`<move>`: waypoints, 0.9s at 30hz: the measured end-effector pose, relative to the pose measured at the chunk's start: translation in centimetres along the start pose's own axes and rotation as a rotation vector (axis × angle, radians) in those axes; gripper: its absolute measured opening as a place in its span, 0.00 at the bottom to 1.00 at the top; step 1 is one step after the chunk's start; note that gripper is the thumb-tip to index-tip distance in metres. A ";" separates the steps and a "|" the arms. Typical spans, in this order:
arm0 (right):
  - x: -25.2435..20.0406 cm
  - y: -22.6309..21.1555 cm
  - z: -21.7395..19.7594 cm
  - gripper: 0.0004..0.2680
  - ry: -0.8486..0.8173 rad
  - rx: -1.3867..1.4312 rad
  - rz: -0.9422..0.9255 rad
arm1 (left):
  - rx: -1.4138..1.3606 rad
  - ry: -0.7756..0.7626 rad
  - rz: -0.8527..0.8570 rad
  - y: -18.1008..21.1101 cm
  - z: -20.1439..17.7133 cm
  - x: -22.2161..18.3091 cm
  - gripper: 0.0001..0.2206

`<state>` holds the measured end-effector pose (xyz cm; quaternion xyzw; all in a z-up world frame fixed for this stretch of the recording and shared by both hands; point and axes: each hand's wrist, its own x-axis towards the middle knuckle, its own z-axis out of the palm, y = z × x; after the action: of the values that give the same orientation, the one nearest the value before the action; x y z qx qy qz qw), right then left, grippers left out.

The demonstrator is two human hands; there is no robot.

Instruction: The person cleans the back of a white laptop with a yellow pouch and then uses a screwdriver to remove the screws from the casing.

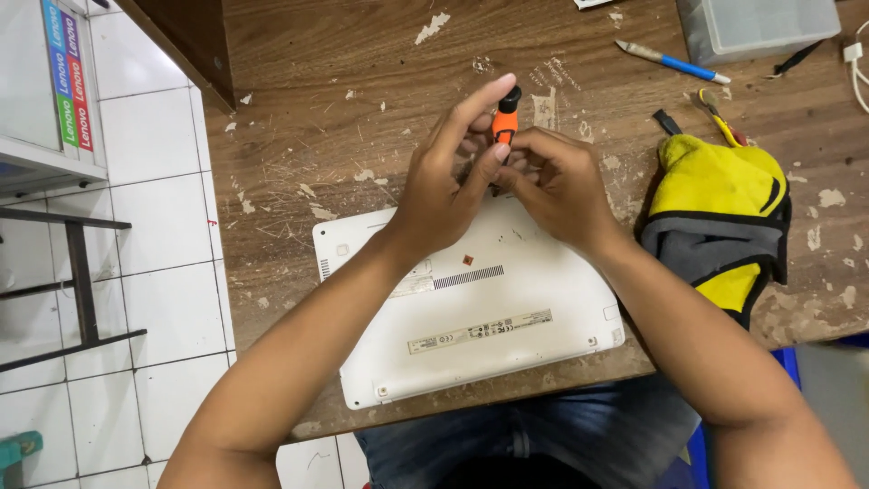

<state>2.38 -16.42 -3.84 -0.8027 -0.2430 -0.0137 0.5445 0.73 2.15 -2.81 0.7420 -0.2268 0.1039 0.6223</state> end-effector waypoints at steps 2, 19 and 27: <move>-0.2 0.1 0.2 0.05 0.012 -0.026 0.017 | -0.001 0.005 -0.016 0.1 0.1 -0.5 0.19; -0.7 -1.6 0.8 0.04 0.061 0.057 -0.025 | 0.083 0.145 0.084 0.2 1.5 -1.5 0.20; -0.3 0.2 0.4 0.05 -0.012 0.164 -0.024 | 0.193 0.036 0.134 0.4 0.2 0.0 0.21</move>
<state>2.13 -16.26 -4.28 -0.7526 -0.2561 0.0048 0.6066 0.52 1.85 -2.48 0.7797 -0.2534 0.1801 0.5436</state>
